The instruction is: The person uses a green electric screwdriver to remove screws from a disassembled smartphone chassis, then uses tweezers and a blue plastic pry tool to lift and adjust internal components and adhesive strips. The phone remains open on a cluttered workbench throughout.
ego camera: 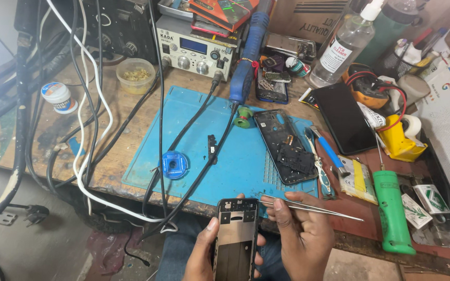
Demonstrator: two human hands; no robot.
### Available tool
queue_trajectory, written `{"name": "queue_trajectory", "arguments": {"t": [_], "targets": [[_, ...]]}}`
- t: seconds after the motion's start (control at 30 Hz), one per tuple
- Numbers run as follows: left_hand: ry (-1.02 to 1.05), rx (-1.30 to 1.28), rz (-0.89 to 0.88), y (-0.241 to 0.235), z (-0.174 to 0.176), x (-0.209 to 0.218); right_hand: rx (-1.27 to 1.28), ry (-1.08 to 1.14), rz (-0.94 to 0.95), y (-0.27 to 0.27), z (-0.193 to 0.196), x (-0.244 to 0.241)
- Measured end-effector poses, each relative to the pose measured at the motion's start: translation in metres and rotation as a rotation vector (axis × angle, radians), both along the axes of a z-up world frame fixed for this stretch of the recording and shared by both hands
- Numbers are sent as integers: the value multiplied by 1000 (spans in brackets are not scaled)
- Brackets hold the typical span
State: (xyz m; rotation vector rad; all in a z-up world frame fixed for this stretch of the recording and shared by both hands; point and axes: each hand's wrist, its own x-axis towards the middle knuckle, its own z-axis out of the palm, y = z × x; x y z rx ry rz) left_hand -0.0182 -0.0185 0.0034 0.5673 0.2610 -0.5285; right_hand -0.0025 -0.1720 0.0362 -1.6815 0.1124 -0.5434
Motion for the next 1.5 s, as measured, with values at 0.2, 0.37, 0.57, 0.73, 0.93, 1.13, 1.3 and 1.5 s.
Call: {"name": "queue_trajectory", "arguments": {"t": [0.2, 0.37, 0.57, 0.73, 0.93, 1.13, 1.3, 1.5], "targets": [[-21, -7, -15, -1, -5, 2, -15, -25, -6, 1, -4, 1], [10, 19, 13, -3, -3, 1, -20, -78, 12, 3, -6, 2], [-21, -16, 13, -5, -10, 1, -76, -103, 6, 4, -8, 2], [-53, -45, 14, -6, -15, -1, -224, -95, 26, 8, -5, 0], [-69, 147, 45, -10, -12, -5, -279, -36, -127, 10, -2, -7], [-38, 125, 57, -12, -7, -7, 14, 150, -188, 19, -12, -33], [-54, 183, 34, -10, -5, -9, -156, -20, -135, 12, -23, -35], [-52, 135, 22, -9, 3, -11, -370, -253, -65, 6, -20, -12]]}}
